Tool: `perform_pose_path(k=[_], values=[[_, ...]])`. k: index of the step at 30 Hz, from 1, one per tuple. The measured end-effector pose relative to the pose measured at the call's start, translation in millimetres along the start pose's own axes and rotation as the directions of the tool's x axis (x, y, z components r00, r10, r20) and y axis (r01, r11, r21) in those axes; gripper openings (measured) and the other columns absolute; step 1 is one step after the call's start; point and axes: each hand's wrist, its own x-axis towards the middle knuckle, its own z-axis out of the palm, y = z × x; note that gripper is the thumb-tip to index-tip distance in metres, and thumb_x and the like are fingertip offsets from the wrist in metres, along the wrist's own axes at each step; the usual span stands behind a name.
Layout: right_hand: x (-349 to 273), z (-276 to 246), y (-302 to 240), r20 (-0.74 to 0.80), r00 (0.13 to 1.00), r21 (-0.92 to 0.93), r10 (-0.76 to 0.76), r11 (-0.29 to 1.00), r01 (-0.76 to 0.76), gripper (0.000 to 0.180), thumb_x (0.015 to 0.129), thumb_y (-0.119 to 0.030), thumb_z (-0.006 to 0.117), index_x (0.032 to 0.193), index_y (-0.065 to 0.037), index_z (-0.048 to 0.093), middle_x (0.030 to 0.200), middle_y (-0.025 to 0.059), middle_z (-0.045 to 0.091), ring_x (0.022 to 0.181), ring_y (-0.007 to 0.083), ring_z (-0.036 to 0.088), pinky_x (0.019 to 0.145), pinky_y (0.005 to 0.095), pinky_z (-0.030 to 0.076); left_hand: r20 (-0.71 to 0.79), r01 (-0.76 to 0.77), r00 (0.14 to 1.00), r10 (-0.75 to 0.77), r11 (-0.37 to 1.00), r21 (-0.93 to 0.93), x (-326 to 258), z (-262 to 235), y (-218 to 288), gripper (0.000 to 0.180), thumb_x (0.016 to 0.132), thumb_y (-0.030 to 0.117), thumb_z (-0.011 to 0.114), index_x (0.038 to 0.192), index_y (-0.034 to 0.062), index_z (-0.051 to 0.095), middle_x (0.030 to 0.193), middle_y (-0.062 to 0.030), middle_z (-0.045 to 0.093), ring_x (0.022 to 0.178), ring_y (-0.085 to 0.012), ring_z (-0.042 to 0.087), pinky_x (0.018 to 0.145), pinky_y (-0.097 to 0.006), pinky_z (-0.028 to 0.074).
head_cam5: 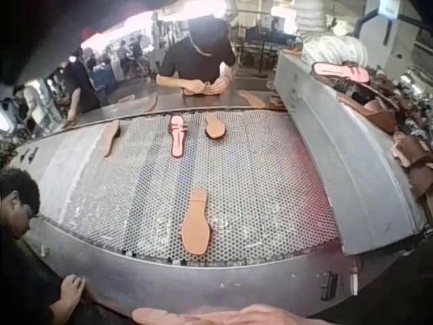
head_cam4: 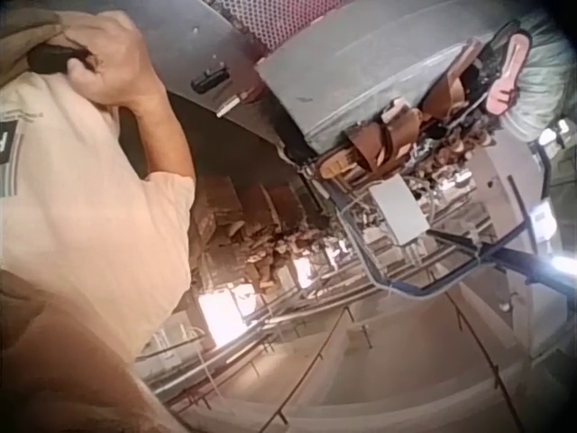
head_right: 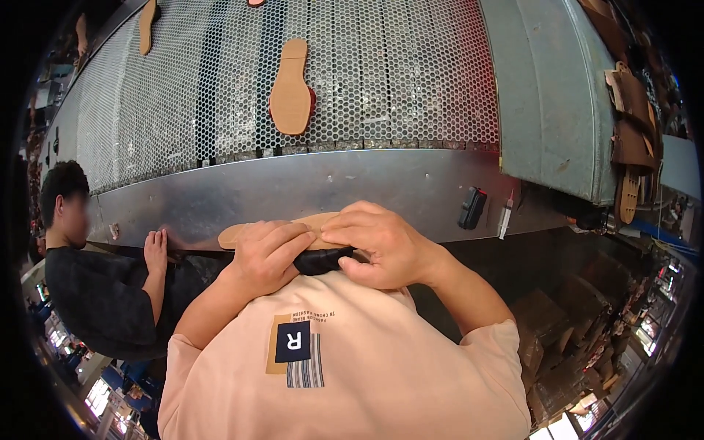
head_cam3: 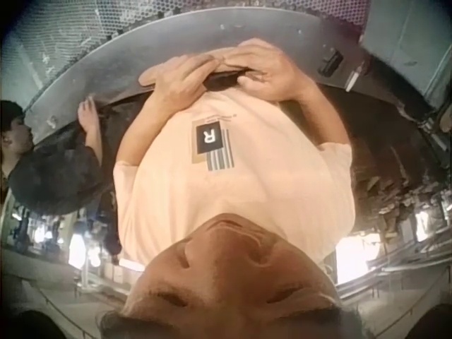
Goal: Assembling sandals by manually attaching and securing upper straps into shoe soles.
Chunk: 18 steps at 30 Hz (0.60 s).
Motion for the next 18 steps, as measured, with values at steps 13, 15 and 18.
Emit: perform_pose_path(k=[13, 15, 18], values=[[-4.7, -0.5, -4.3, -0.074, 0.997, -0.024, -0.034, 0.999, 0.033, 0.026, 0.066, -0.003, 0.076, 0.091, 0.002, 0.071, 0.093, 0.0117, 0.071, 0.089, 0.0297, 0.065, 0.079, 0.0383, 0.054, 0.006, -0.056, 0.998, 0.057, 0.995, -0.087, 12.5, 7.1, 6.3, 0.042, 0.056, 0.009, 0.064, 0.097, 0.0004, 0.067, 0.097, -0.0063, 0.068, 0.076, -0.0196, 0.064, 0.060, -0.031, 0.046], [-5.8, -0.6, -3.5, -0.091, 0.995, -0.028, -0.049, 0.999, 0.046, 0.025, 0.066, -0.003, 0.076, 0.090, 0.002, 0.071, 0.092, 0.0115, 0.071, 0.087, 0.0297, 0.065, 0.079, 0.0382, 0.054, -0.019, -0.067, 0.998, 0.065, 0.994, -0.092, 13.2, 9.0, 8.1, 0.041, 0.056, 0.009, 0.064, 0.096, 0.0002, 0.067, 0.096, -0.0067, 0.068, 0.076, -0.0201, 0.064, 0.060, -0.031, 0.047], [-6.9, -2.8, -2.7, -0.100, 0.992, -0.027, -0.075, 0.997, 0.073, 0.025, 0.066, -0.003, 0.076, 0.089, 0.001, 0.070, 0.091, 0.0110, 0.071, 0.087, 0.0292, 0.064, 0.081, 0.0398, 0.053, -0.027, -0.051, 0.998, 0.048, 0.993, -0.106, 13.3, 12.1, 10.1, 0.041, 0.055, 0.008, 0.064, 0.096, 0.0008, 0.067, 0.095, -0.0067, 0.068, 0.076, -0.0203, 0.064, 0.061, -0.032, 0.047]])
